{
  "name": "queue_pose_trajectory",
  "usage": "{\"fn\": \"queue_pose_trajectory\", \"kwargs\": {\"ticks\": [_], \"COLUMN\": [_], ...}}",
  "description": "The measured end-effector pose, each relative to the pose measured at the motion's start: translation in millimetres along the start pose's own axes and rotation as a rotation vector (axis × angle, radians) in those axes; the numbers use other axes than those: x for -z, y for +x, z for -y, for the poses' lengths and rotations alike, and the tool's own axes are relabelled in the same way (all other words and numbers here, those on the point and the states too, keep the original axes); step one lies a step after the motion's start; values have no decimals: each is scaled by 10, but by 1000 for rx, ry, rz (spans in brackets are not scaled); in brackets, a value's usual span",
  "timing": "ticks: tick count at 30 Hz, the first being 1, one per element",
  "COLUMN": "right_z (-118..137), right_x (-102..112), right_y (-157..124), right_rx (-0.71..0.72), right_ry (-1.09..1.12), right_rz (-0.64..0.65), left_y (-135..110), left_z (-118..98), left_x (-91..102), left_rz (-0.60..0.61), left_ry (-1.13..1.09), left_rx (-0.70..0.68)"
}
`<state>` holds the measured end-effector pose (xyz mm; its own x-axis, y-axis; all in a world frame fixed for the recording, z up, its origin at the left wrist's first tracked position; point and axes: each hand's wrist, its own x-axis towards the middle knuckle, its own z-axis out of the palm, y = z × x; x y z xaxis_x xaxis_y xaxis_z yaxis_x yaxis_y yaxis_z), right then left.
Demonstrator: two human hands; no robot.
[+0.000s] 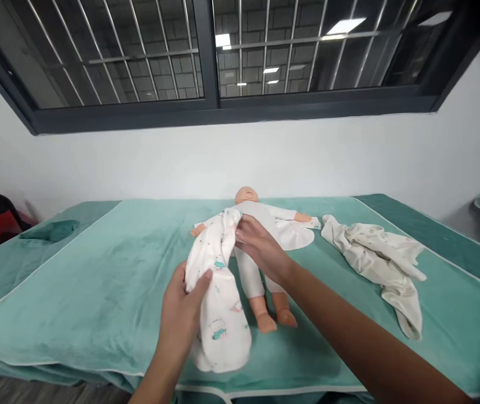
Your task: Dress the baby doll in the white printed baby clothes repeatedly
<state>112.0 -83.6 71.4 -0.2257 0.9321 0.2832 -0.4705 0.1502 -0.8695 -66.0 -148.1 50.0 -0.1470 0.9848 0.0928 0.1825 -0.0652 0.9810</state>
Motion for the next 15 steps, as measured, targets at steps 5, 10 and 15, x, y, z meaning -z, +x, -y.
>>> {"fn": "queue_pose_trajectory", "kwargs": {"ticks": [5, 10, 15], "right_z": [-238, -200, -127], "right_x": [428, 735, 1053], "right_y": [156, 175, 406], "right_rx": [-157, -154, -53], "right_ry": [-241, -244, -465], "right_rz": [-245, -303, -371], "left_y": [420, 526, 460], "left_z": [380, 952, 831], "left_x": [14, -173, -270], "left_rz": [-136, 51, -76], "left_ry": [502, 1111, 1036], "left_rx": [-129, -167, -467]}}
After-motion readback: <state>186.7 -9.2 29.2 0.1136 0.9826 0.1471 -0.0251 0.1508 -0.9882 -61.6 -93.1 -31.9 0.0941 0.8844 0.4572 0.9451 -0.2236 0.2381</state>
